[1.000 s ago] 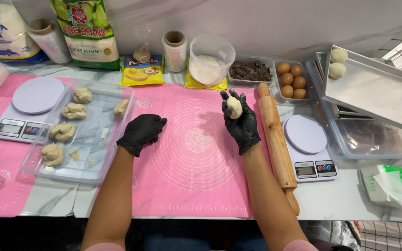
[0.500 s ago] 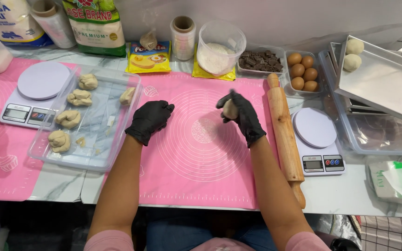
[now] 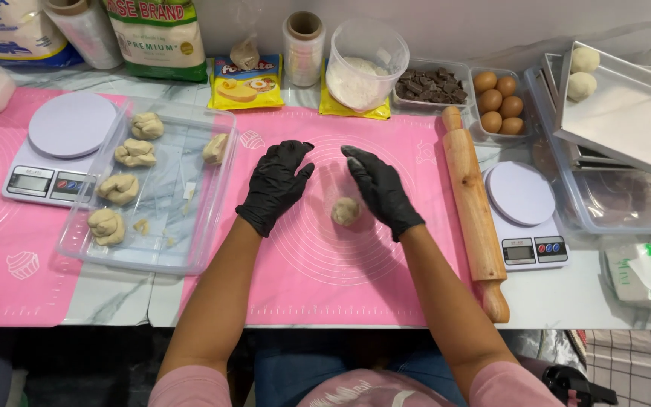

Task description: The person flattens a dough ball on a pink mat, rolls it into a thin circle using a rolling pin, places a piece of chocolate in the center, and folds the dough to enclose the filling.

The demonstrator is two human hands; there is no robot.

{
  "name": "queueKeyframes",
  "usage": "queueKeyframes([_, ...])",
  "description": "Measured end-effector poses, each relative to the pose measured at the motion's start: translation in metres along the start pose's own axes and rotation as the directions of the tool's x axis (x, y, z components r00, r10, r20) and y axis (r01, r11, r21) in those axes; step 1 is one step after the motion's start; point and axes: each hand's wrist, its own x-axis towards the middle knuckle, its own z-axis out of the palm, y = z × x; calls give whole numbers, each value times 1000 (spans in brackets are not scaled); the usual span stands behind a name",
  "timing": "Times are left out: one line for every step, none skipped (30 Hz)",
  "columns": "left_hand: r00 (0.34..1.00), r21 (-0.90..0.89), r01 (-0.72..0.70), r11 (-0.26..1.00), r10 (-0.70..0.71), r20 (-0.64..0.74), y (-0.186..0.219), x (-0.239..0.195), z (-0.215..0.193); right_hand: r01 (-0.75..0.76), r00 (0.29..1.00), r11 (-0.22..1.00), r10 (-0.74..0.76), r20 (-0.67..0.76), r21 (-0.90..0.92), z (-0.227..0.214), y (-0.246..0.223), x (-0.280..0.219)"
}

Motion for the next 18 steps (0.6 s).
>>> queueKeyframes([1000, -3, -5, 1000, 5, 11, 5, -2, -9, -12, 1000, 1000, 12, -4, 1, 18, -8, -8])
queueKeyframes([996, -24, -6, 1000, 8, 84, 10, -4, -18, 41, 999, 966, -36, 22, -255, 36, -16, -16])
queueKeyframes([989, -48, -6, 999, 14, 149, 16, -3, -27, 101, 995, 862, -81, 63, -497, 52, -24, -20])
queueKeyframes([988, -52, -11, 999, 19, 153, 5, -5, -13, 94, 996, 861, -74, 59, -500, 57, -30, -29])
queueKeyframes([988, 20, -59, 998, 55, 145, -7, -3, 0, 68, 995, 809, -11, 101, -584, 62, -36, -33])
queueKeyframes([986, 94, -105, 990, 92, 139, -18, 0, 14, 48, 989, 747, 56, 136, -663, 67, -42, -37])
queueKeyframes([986, 90, -111, 990, 99, 133, -17, 0, 13, 46, 990, 743, 54, 129, -668, 63, -42, -31])
queueKeyframes([981, 123, -111, 986, 89, 171, -16, 0, 12, -16, 987, 749, 119, 111, -663, 60, -42, -24])
queueKeyframes([975, 156, -104, 982, 70, 209, -16, -4, 12, -72, 978, 752, 182, 101, -656, 57, -41, -19])
queueKeyframes([977, 152, -101, 983, 68, 204, -15, -1, 12, -68, 978, 748, 180, 103, -660, 54, -41, -5])
queueKeyframes([977, 141, -112, 984, 83, 199, -15, -3, 11, -110, 960, 751, 251, 127, -651, 54, -42, 6])
queueKeyframes([976, 131, -124, 984, 97, 193, -15, -5, 10, -152, 935, 751, 320, 153, -642, 54, -43, 17])
queueKeyframes([977, 133, -118, 984, 91, 195, -17, -5, 14, -148, 934, 753, 319, 159, -641, 56, -35, 29])
queueKeyframes([976, 154, -121, 981, 90, 196, -19, -5, 18, -168, 923, 770, 342, 175, -616, 57, -27, 41])
queueKeyframes([976, 175, -125, 977, 89, 197, -20, -4, 22, -188, 912, 784, 363, 191, -591, 58, -20, 53])
queueKeyframes([977, 177, -119, 977, 83, 196, -22, -4, 21, -183, 912, 786, 360, 197, -590, 62, -17, 60])
queueKeyframes([973, 176, -114, 978, 74, 218, -22, -3, 22, -171, 938, 785, 314, 145, -596, 64, -13, 66])
queueKeyframes([969, 174, -109, 979, 65, 239, -22, -2, 23, -160, 959, 783, 267, 93, -602, 66, -9, 71])
